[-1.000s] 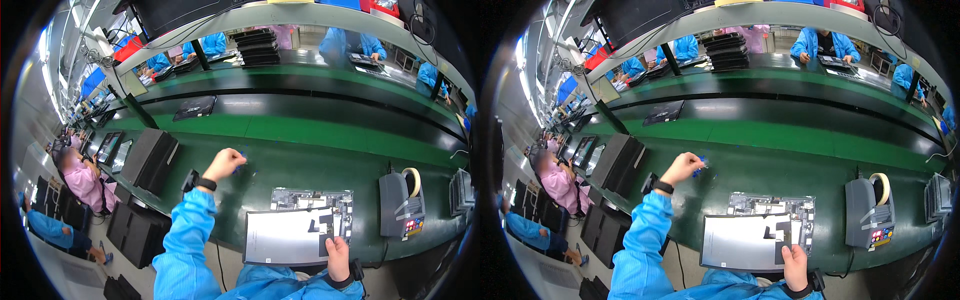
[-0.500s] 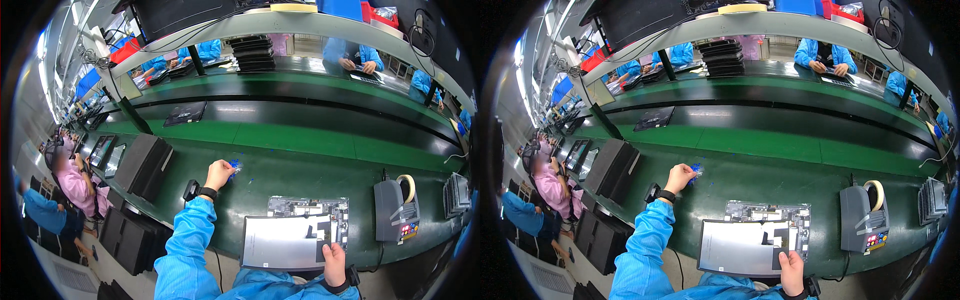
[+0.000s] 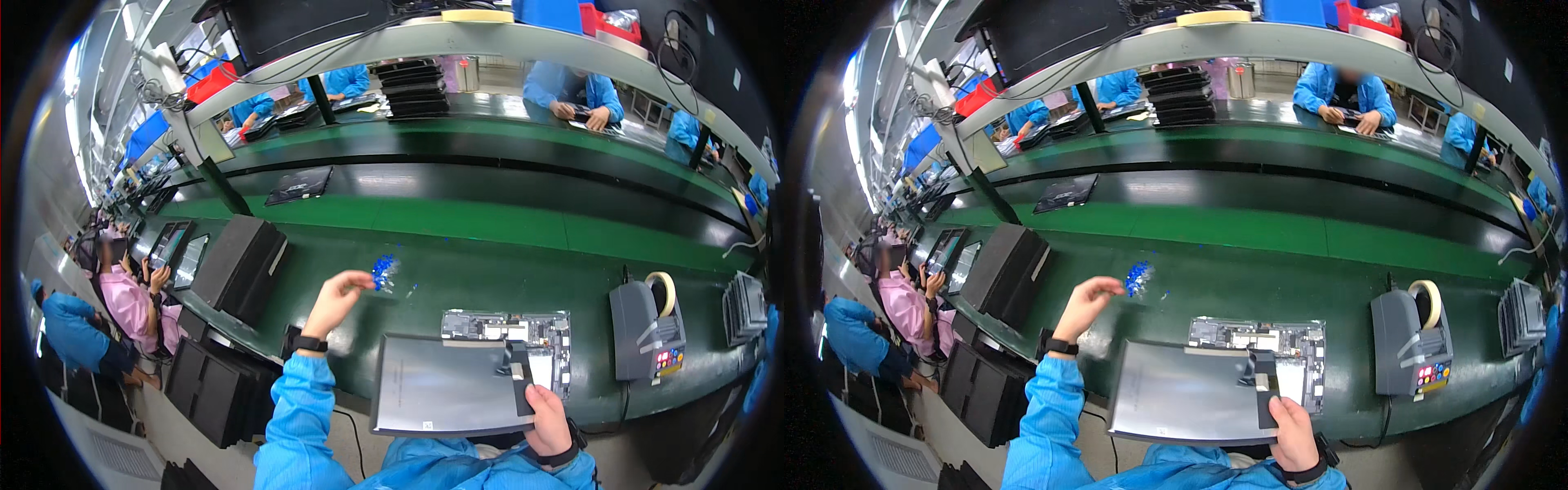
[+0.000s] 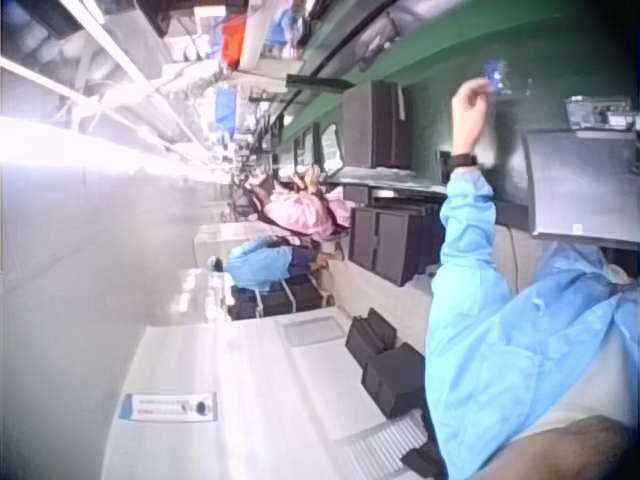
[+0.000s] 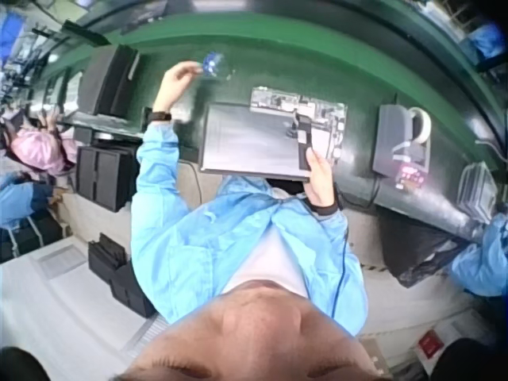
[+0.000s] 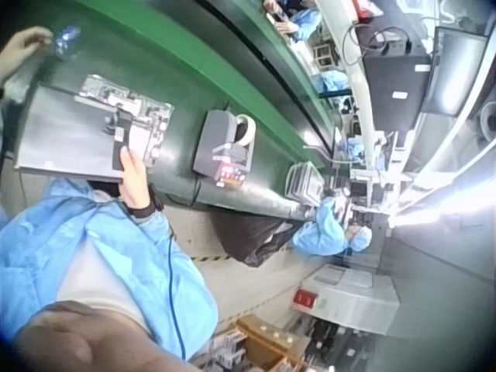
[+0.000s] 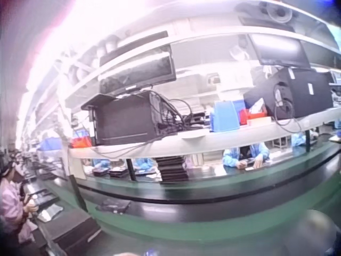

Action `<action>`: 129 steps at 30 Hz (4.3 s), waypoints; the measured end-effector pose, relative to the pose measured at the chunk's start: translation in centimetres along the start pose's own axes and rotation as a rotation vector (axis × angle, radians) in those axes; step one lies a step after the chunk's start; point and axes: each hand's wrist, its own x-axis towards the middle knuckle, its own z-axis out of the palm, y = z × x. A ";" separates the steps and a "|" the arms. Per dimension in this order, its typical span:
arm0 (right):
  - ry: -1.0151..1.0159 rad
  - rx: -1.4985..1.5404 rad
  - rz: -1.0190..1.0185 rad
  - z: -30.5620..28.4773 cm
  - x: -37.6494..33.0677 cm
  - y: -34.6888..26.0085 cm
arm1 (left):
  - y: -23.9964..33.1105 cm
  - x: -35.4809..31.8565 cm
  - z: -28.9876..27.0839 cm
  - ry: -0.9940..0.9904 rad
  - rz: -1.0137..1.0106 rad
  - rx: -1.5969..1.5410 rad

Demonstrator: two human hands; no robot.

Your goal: The person assembles a tablet computer by hand, attaching a tablet screen and protective film to the tablet internals and electronic components.

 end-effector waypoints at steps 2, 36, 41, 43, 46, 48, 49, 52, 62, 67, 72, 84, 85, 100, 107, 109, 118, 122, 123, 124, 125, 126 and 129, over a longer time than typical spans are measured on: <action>-0.027 0.083 0.128 1.2 -0.1 -0.6 | 2.8 -2.6 0.8 -0.179 -0.091 -0.009; 0.080 -0.610 -0.492 -4.5 5.8 -6.9 | 2.2 -3.7 11.5 -0.016 -0.396 0.063; 0.097 -0.778 -0.498 -4.0 7.9 -7.8 | 1.0 -7.7 14.1 -0.046 -0.485 -0.087; 0.097 -0.812 -0.508 -4.0 8.4 -7.8 | 0.4 -8.0 14.6 0.054 -0.372 0.065; 0.099 -0.803 -0.486 -4.6 8.9 -7.5 | 0.6 -8.2 15.0 0.088 -0.324 0.177; 0.050 -0.755 -0.465 -4.6 8.8 -7.4 | 0.1 -8.3 15.1 0.095 -0.332 0.176; 0.064 -0.743 -0.465 -4.7 8.8 -7.0 | -0.1 -8.4 15.1 0.106 -0.321 0.183; 0.089 -0.780 -0.461 -4.5 8.8 -7.0 | 0.1 -8.1 15.1 0.106 -0.339 0.177; 0.524 -1.461 -0.761 -4.0 8.9 -5.7 | 0.1 -7.2 14.5 0.041 -0.318 0.244; 0.498 -1.224 -0.636 -4.4 9.1 -5.7 | 3.0 -7.0 15.8 0.111 -0.303 0.393; 0.133 -0.544 -0.670 -1.9 6.1 -6.9 | 5.8 -8.3 16.5 0.208 0.039 0.027; -0.015 -0.423 -0.738 -3.6 3.4 -6.4 | 9.5 -10.7 18.4 0.351 0.133 -0.520; -0.005 -0.434 -0.748 -3.6 3.2 -6.3 | 9.4 -10.7 18.7 0.372 0.173 -0.558; 0.981 -0.331 -0.889 -13.7 -5.6 -8.2 | 8.1 -9.9 18.8 0.460 0.325 -0.278; 0.758 -0.172 -0.679 -14.1 -3.3 -8.2 | 8.1 -10.4 19.0 0.528 0.317 -0.170; 0.964 -0.327 -0.880 -13.6 -4.9 -9.1 | 8.0 -10.1 19.9 0.494 0.250 -0.306; -0.601 -1.476 -1.326 7.9 -0.6 -15.0 | 8.5 -9.9 19.5 0.348 0.300 -0.530; -0.750 -1.686 -1.327 11.6 1.5 -14.4 | 9.5 -9.2 19.9 0.321 0.331 -0.524; -0.709 -1.752 -1.342 11.6 1.9 -14.2 | 9.5 -9.0 20.1 0.306 0.327 -0.515; -0.675 -1.813 -1.357 11.9 2.2 -14.1 | 9.4 -9.0 20.0 0.316 0.331 -0.513; -0.656 -1.870 -1.316 12.0 2.1 -14.3 | 9.1 -9.0 19.9 0.312 0.323 -0.528; -0.665 -1.869 -1.321 12.1 2.1 -13.9 | 9.0 -9.1 19.9 0.308 0.315 -0.544; -0.179 -1.569 -1.625 10.8 1.8 -11.6 | 8.8 -9.1 19.8 0.336 0.277 -0.530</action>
